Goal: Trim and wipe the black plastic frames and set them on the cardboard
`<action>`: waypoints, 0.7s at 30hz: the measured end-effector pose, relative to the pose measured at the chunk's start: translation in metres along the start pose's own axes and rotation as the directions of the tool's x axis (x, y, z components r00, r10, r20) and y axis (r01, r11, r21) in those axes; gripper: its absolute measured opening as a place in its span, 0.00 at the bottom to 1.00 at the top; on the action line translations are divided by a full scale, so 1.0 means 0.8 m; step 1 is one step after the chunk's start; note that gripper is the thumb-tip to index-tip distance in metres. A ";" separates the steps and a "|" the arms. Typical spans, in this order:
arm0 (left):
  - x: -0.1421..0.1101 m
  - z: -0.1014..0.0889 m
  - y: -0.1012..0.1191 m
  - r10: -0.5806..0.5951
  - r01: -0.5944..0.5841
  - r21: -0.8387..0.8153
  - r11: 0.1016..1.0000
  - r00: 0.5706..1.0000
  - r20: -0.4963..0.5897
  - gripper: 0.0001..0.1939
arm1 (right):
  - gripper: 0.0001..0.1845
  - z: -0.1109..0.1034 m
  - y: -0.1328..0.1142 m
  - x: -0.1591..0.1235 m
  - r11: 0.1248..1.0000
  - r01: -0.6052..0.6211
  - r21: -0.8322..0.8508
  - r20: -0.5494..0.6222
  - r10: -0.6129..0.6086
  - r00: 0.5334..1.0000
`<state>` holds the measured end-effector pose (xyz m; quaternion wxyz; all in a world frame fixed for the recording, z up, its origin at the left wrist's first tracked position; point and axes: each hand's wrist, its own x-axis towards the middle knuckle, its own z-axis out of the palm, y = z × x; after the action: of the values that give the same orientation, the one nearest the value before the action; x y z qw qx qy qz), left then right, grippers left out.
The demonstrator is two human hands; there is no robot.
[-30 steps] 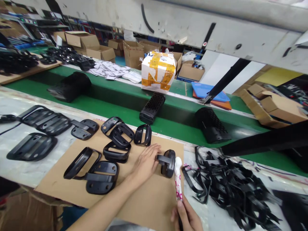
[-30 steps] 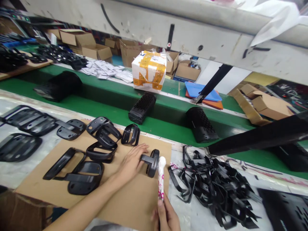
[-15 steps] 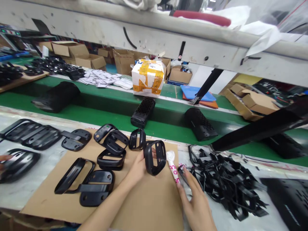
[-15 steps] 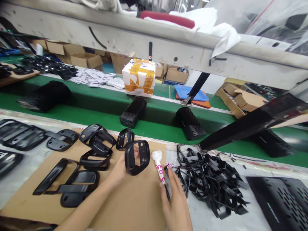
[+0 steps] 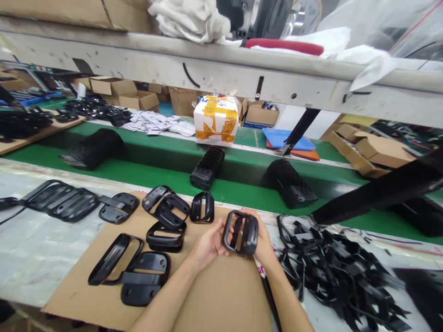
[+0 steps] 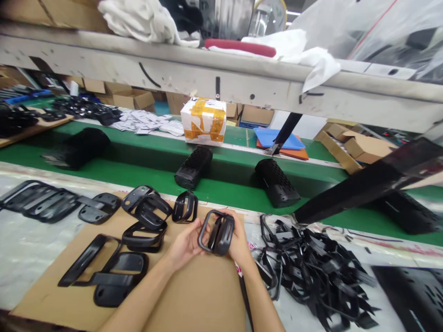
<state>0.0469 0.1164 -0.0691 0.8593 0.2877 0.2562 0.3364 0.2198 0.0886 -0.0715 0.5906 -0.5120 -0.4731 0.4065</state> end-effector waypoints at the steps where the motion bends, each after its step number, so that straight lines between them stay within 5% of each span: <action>1: -0.001 0.001 -0.001 -0.001 0.001 0.012 1.000 1.000 -0.013 0.27 | 0.15 0.001 0.004 -0.004 1.000 -0.006 0.001 -0.020 0.006 1.000; 8: 0.002 0.003 -0.004 -0.026 0.031 0.047 0.998 0.995 -0.101 0.27 | 0.15 0.009 0.012 -0.017 1.000 -0.010 -0.005 -0.132 0.010 0.991; 17: 0.005 -0.002 -0.015 -0.082 0.085 0.038 0.996 0.994 -0.074 0.31 | 0.16 0.009 0.005 -0.017 1.000 -0.011 0.001 -0.168 0.011 0.986; 21: 0.004 -0.005 -0.019 -0.004 0.014 0.107 0.994 0.996 -0.088 0.29 | 0.15 0.007 0.009 -0.017 1.000 0.003 -0.027 -0.257 -0.010 0.966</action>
<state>0.0529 0.1110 -0.0825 0.8320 0.3174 0.3126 0.3306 0.2115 0.0775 -0.0803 0.6417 -0.5664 -0.3994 0.3284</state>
